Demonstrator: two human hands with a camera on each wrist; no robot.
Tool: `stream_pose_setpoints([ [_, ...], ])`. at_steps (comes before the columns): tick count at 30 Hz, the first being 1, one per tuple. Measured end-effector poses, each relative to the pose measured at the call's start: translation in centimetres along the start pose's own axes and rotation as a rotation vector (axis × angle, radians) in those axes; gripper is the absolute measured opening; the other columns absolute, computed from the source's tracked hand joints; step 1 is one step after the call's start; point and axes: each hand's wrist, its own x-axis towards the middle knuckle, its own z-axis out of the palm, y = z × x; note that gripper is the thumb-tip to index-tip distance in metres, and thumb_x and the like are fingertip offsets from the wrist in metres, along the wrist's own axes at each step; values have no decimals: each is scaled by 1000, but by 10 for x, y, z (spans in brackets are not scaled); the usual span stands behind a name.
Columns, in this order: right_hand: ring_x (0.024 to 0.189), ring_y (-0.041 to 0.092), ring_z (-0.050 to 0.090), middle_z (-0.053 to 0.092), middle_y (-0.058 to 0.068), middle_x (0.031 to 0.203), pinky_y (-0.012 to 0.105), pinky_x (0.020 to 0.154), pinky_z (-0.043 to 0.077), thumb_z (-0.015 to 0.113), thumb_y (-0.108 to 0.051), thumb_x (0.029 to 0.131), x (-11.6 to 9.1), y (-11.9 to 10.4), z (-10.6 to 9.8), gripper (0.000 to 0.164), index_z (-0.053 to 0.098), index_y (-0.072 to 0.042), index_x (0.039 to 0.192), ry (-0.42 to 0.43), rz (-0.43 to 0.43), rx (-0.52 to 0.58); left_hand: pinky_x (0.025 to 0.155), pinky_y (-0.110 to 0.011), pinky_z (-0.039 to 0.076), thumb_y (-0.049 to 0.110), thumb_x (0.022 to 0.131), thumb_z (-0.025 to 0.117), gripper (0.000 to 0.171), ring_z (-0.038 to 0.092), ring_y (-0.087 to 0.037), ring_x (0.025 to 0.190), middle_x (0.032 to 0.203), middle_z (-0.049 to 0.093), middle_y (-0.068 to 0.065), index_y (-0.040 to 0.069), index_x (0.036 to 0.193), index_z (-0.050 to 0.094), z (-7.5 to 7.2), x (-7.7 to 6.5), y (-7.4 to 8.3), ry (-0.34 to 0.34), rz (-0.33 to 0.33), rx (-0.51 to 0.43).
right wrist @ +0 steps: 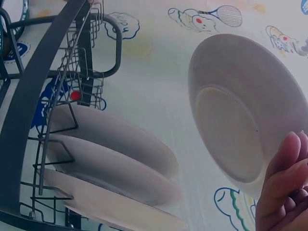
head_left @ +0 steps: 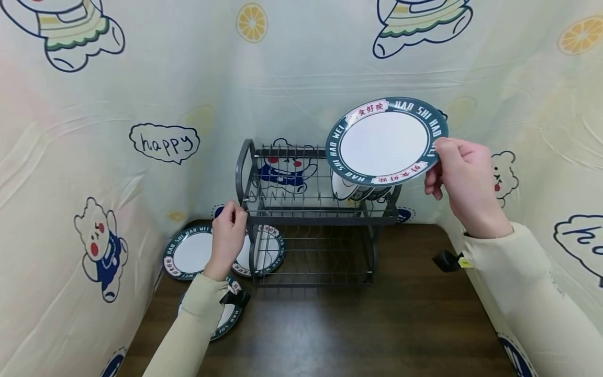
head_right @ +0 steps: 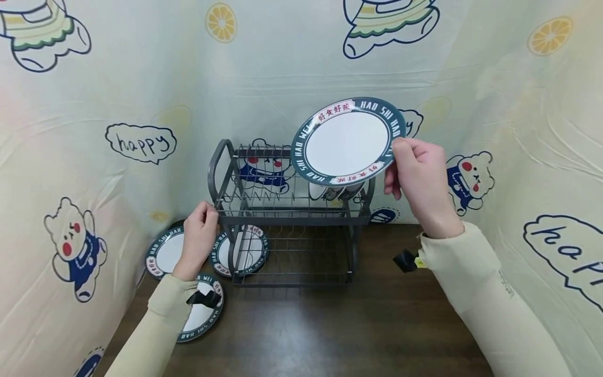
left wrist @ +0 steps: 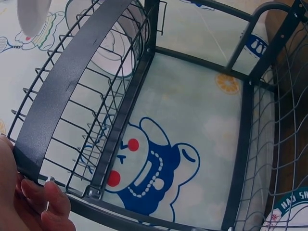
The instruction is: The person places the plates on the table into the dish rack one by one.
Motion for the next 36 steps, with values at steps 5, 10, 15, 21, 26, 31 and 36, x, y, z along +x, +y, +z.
stream_pose_setpoints([
  [5, 42, 19, 54, 59, 7, 56, 24, 39, 44, 45, -21, 105, 13, -3, 9, 42, 68, -1, 77, 13, -15, -120, 53, -30, 36, 15, 103, 44, 21, 44, -26, 60, 70, 45, -7, 10, 84, 48, 1, 0, -1, 7, 0, 0],
  [10, 41, 19, 55, 58, 4, 54, 25, 40, 45, 43, -23, 105, 23, -2, 18, 44, 63, -1, 72, 15, -33, -238, 53, -30, 36, 14, 103, 44, 20, 44, -24, 60, 70, 45, -6, 10, 84, 48, 0, 0, -1, 8, -12, 1],
  [15, 41, 20, 56, 58, 3, 53, 25, 40, 45, 42, -22, 103, 30, -1, 28, 44, 61, 0, 70, 19, -59, -330, 53, -29, 36, 12, 102, 43, 20, 43, -21, 58, 70, 44, -6, 10, 83, 48, 0, -1, 0, 10, -5, 3],
  [21, 42, 18, 55, 58, 3, 52, 26, 40, 41, 43, -23, 102, 34, -2, 39, 44, 57, -3, 65, 32, -138, -477, 53, -29, 35, 12, 103, 44, 21, 42, -22, 58, 69, 44, -6, 10, 83, 49, 0, -1, 0, 8, 1, 1],
  [26, 44, 15, 57, 59, 5, 53, 26, 39, 37, 43, -22, 101, 36, 1, 49, 44, 57, -6, 63, 34, -207, -585, 53, -29, 35, 14, 103, 43, 21, 43, -23, 58, 69, 44, -6, 10, 83, 49, 1, 0, 0, 10, 4, 0],
  [31, 45, 16, 58, 59, 7, 53, 27, 42, 35, 43, -19, 100, 40, 6, 58, 42, 57, -7, 63, 17, -242, -641, 53, -30, 35, 11, 102, 43, 21, 42, -22, 57, 69, 43, -6, 10, 82, 48, 1, 0, 0, 17, 9, 2],
  [36, 46, 20, 58, 59, 7, 54, 27, 45, 37, 43, -17, 99, 45, 11, 67, 40, 55, -9, 62, 19, -290, -720, 53, -29, 35, 13, 103, 43, 21, 43, -22, 58, 69, 44, -5, 10, 82, 48, 0, -1, 1, 12, 1, -1],
])
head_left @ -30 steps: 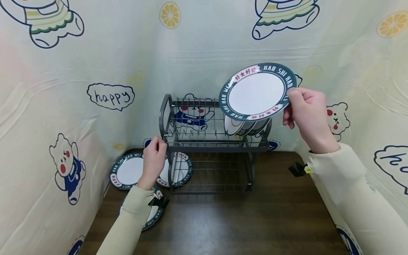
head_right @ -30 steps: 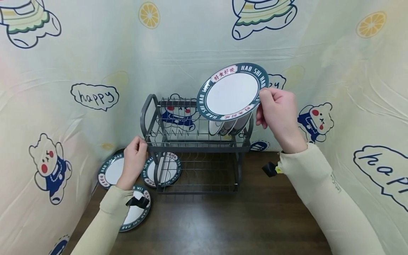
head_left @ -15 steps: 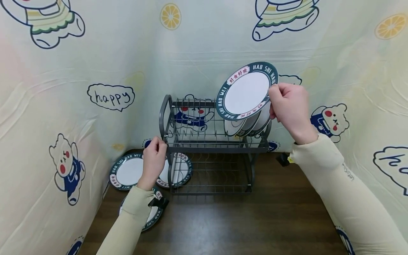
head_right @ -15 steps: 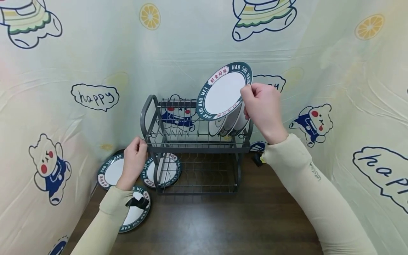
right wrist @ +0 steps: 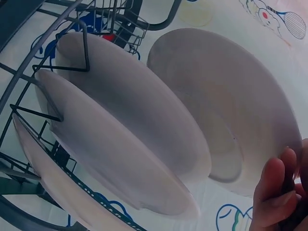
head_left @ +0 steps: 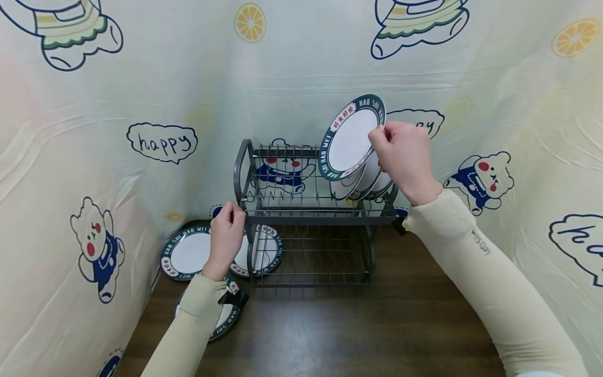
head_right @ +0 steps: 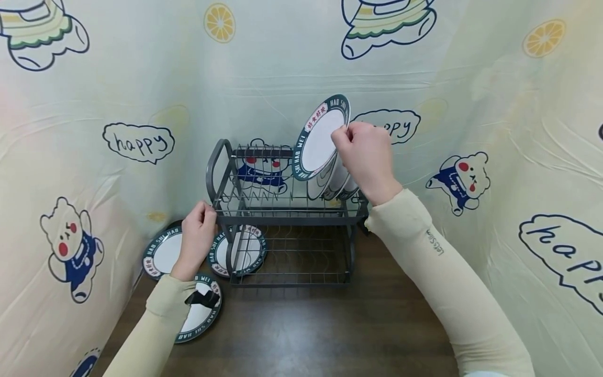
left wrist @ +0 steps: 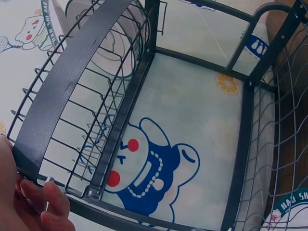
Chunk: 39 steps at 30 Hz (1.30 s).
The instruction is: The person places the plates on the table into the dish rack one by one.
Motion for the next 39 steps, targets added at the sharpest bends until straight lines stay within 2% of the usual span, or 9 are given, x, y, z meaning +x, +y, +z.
stream_pose_setpoints([
  [9, 51, 25, 47, 46, 5, 52, 34, 50, 34, 47, -15, 100, 0, -7, 11, 42, 52, -8, 59, -23, -76, -137, 53, -30, 36, 14, 104, 43, 21, 45, -24, 60, 71, 45, -8, 9, 84, 49, 0, 0, 0, -2, -13, 5],
  [17, 48, 24, 42, 44, 3, 52, 33, 49, 30, 47, -10, 93, 1, -9, 24, 35, 49, -10, 58, -6, -173, -234, 53, -30, 36, 16, 104, 43, 22, 45, -26, 60, 71, 45, -7, 9, 84, 49, -2, -1, 0, -5, -24, -5],
  [27, 48, 24, 42, 44, 3, 51, 32, 46, 28, 47, -9, 92, 0, -9, 35, 34, 50, -10, 58, -30, -193, -307, 52, -29, 35, 14, 103, 43, 21, 43, -24, 58, 69, 44, -7, 10, 83, 49, -1, 1, 0, -2, -2, -11],
  [32, 46, 22, 36, 40, 2, 49, 31, 46, 23, 48, -9, 91, 0, -13, 40, 35, 46, -12, 57, -44, -227, -347, 53, -29, 35, 14, 104, 43, 23, 42, -20, 57, 69, 44, -6, 10, 83, 49, -1, 1, -1, 0, 3, -6],
  [39, 46, 18, 29, 35, 1, 49, 30, 46, 20, 47, -7, 90, -1, -15, 46, 34, 42, -12, 57, -34, -259, -371, 52, -29, 34, 13, 104, 43, 22, 42, -21, 56, 68, 44, -6, 10, 82, 48, 0, 0, 0, -2, 4, -12],
])
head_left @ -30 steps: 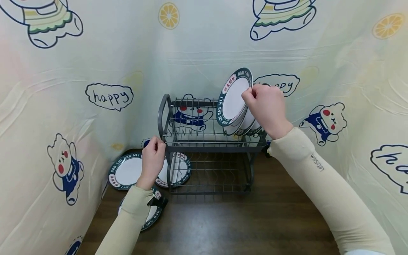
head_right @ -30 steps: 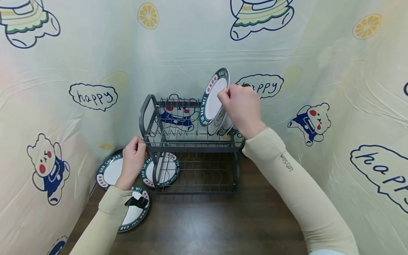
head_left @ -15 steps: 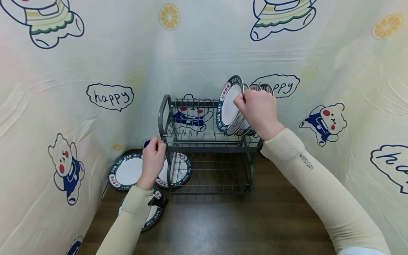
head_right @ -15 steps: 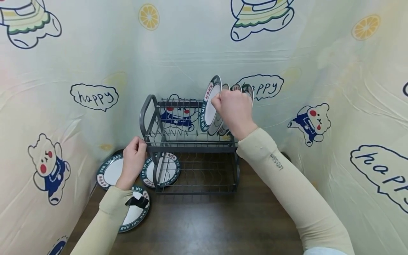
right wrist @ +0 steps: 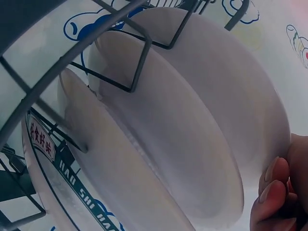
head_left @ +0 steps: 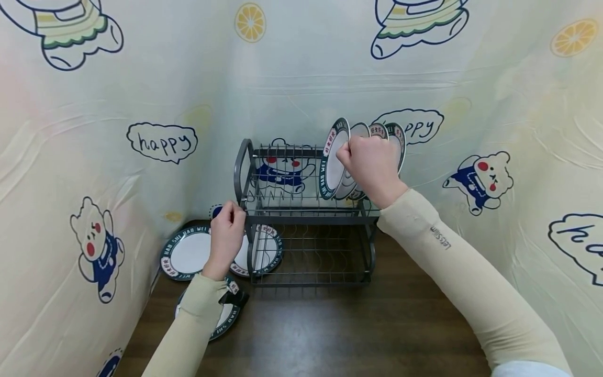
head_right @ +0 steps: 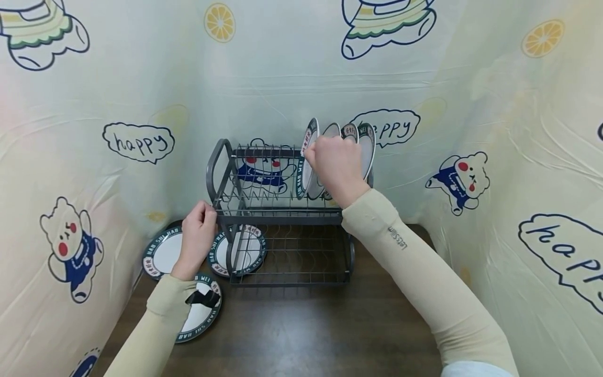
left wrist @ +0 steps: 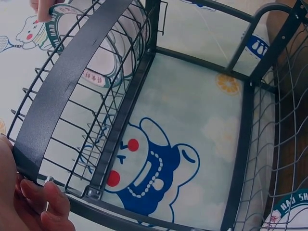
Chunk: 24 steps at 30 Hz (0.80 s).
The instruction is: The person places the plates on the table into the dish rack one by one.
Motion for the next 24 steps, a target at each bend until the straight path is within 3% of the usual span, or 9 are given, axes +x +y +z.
stream_pose_setpoints([
  [14, 47, 20, 36, 33, 0, 50, 29, 44, 23, 46, -7, 92, -1, -3, 6, 36, 42, -12, 57, -35, 39, -6, 52, -29, 35, 13, 104, 43, 23, 42, -19, 56, 69, 44, -6, 10, 83, 49, 0, 0, 0, -4, 7, 5],
  [24, 46, 21, 37, 34, 1, 50, 30, 44, 24, 50, -12, 100, 0, -3, 5, 44, 45, -10, 57, -41, 38, -78, 52, -29, 36, 14, 105, 43, 23, 44, -24, 57, 69, 45, -7, 9, 83, 49, 0, 0, 1, -1, -1, 15],
])
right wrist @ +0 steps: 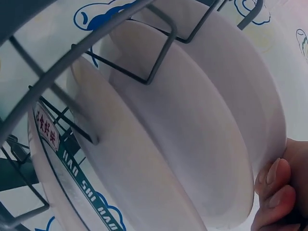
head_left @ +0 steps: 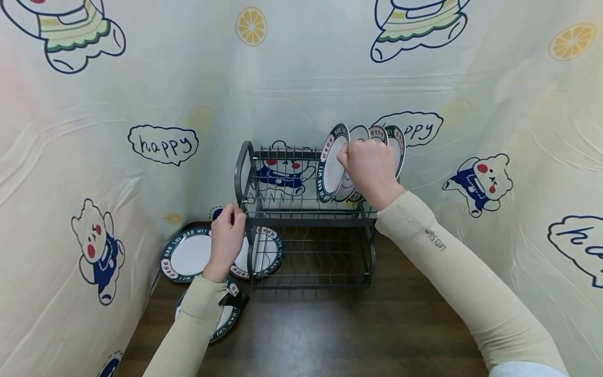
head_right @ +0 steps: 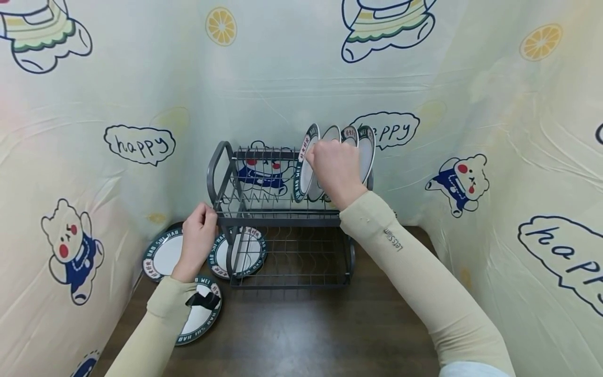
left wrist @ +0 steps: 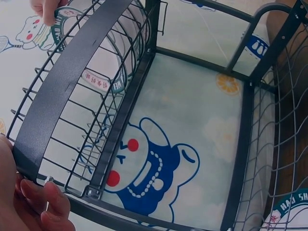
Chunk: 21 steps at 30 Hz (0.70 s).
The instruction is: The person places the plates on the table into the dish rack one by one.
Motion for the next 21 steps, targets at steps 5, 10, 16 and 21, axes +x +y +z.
stream_pose_setpoints([
  [5, 46, 22, 42, 44, 5, 51, 29, 44, 25, 51, -16, 105, 0, 0, -2, 42, 63, -1, 68, -31, 16, -58, 52, -29, 36, 14, 105, 43, 23, 44, -24, 58, 69, 45, -7, 9, 83, 49, 0, 0, 0, 0, 4, -1],
  [10, 46, 22, 40, 47, 7, 51, 30, 44, 23, 53, -19, 106, 0, 1, -2, 42, 66, 1, 72, -15, -3, -124, 52, -30, 34, 15, 105, 42, 25, 42, -23, 57, 69, 44, -7, 9, 82, 48, 1, 0, -1, 1, 7, 1],
  [16, 44, 21, 37, 46, 6, 50, 29, 44, 21, 54, -22, 107, 0, 2, -1, 45, 64, 0, 69, 25, -38, -160, 53, -30, 35, 17, 107, 41, 27, 42, -20, 57, 70, 43, -6, 10, 82, 48, 1, -1, -1, 0, 8, -4],
  [21, 43, 21, 38, 41, 5, 49, 30, 44, 22, 54, -24, 108, -2, 4, 0, 47, 62, -1, 67, 53, -48, -148, 52, -30, 34, 17, 106, 42, 26, 42, -24, 57, 69, 43, -7, 10, 82, 47, 1, -1, -1, 1, 9, -11],
])
